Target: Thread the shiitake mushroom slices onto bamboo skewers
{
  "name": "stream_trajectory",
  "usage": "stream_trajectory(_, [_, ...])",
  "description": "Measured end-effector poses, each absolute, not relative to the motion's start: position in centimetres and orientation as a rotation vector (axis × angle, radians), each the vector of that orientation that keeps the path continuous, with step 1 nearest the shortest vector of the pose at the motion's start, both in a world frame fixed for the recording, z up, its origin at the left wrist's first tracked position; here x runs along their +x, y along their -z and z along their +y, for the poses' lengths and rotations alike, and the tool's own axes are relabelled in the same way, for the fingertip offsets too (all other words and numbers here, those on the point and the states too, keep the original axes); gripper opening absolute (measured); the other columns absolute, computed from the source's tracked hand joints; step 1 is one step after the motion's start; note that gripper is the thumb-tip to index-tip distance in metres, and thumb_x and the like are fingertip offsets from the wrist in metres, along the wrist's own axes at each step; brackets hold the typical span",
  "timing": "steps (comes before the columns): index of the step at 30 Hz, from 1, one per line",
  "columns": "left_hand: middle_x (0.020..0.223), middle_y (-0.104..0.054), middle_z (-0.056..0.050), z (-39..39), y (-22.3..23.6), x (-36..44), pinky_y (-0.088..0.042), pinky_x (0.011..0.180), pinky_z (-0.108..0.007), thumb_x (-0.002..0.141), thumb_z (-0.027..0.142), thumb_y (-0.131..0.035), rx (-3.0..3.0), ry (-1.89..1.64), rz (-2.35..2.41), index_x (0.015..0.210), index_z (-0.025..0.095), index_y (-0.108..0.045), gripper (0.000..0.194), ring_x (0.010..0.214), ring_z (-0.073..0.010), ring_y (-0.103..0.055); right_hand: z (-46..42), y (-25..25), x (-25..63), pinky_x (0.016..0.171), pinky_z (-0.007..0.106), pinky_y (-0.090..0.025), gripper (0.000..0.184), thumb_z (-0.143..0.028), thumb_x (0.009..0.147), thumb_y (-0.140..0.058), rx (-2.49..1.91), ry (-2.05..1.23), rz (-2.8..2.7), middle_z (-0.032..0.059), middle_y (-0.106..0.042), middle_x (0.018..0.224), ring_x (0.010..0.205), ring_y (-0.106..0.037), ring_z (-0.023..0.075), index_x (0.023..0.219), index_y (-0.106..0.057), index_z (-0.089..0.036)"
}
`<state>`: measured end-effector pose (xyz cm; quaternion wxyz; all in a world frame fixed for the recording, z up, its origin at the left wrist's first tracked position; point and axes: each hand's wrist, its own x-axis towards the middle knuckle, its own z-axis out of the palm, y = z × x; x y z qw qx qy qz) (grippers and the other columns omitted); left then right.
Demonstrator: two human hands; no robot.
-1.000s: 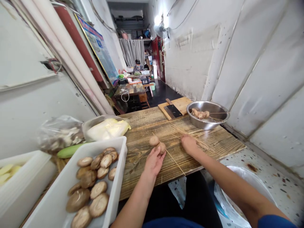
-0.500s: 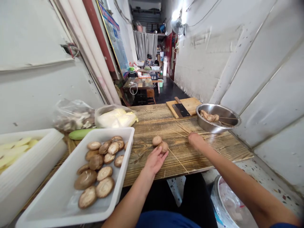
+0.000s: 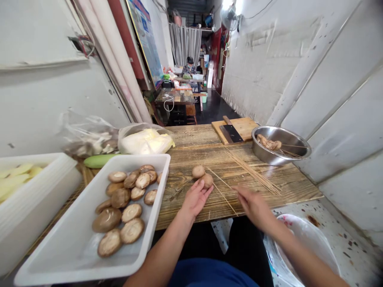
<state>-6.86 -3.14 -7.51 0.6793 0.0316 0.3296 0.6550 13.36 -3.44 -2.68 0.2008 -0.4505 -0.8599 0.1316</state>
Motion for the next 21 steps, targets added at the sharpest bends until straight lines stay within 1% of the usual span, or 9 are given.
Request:
stream_trajectory(2, [0.090,-0.068,-0.008,-3.2,7.5,-6.9,-0.050,0.094,-0.043,0.081,0.006,-0.056,0.081,-1.467,0.748,0.089,0.013,-0.062,0.011,0.085,-0.0149,-0.066,-6.7,3.7,13.0,0.089,0.030,-0.050,0.037,-0.015,0.092,-0.035,-1.164,-0.447,-2.334,0.0088,-0.067,0.115,0.102,-0.064,0.0183,0.120,-0.059,-0.017])
stream_trajectory(6, [0.087,-0.068,-0.008,-3.2,7.4,-7.0,-0.050,0.092,-0.048,0.083,0.010,-0.055,0.079,-1.461,0.775,0.085,0.012,-0.061,0.006,0.085,-0.0169,-0.065,-9.8,5.6,13.0,0.087,0.029,-0.052,0.034,-0.018,0.092,-0.040,-1.140,-0.508,-2.190,0.0092,-0.069,0.111,0.097,-0.067,0.0192,0.119,-0.061,-0.017])
stream_trajectory(9, [0.089,-0.066,-0.010,-3.1,7.4,-7.2,-0.051,0.090,-0.048,0.083,0.009,-0.053,0.025,-1.468,0.783,0.084,0.011,-0.060,0.007,0.089,-0.0190,-0.064,-10.6,6.4,13.0,0.083,0.031,-0.054,0.034,-0.018,0.092,-0.041,-1.163,-0.514,-2.234,0.0102,-0.070,0.107,0.092,-0.068,0.0210,0.119,-0.061,-0.016])
stream_trajectory(13, [0.097,-0.065,-0.014,-2.8,7.4,-7.3,-0.053,0.088,-0.046,0.084,0.007,-0.050,-0.010,-1.454,0.776,0.086,0.009,-0.060,0.010,0.093,-0.0211,-0.064,-11.1,7.0,12.5,0.073,0.034,-0.057,0.036,-0.017,0.093,-0.037,-1.203,-0.478,-2.318,0.0141,-0.072,0.096,0.080,-0.070,0.0233,0.120,-0.061,-0.012])
stream_trajectory(18, [0.092,-0.065,-0.012,-2.7,7.5,-7.1,-0.054,0.086,-0.044,0.083,0.006,-0.051,-0.010,-1.491,0.825,0.083,0.009,-0.061,0.010,0.088,-0.0194,-0.065,-11.4,7.3,12.0,0.074,0.031,-0.057,0.038,-0.016,0.093,-0.036,-1.223,-0.425,-2.344,0.0143,-0.073,0.090,0.077,-0.070,0.0223,0.119,-0.062,-0.010])
stream_trajectory(21, [0.090,-0.066,-0.012,-2.6,7.6,-7.0,-0.055,0.084,-0.043,0.084,0.006,-0.051,-0.008,-1.488,0.833,0.082,0.008,-0.061,0.011,0.086,-0.0189,-0.065,-11.5,7.3,12.0,0.068,0.028,-0.057,0.038,-0.015,0.093,-0.035,-1.230,-0.360,-2.368,0.0119,-0.073,0.083,0.070,-0.070,0.0201,0.118,-0.063,-0.011])
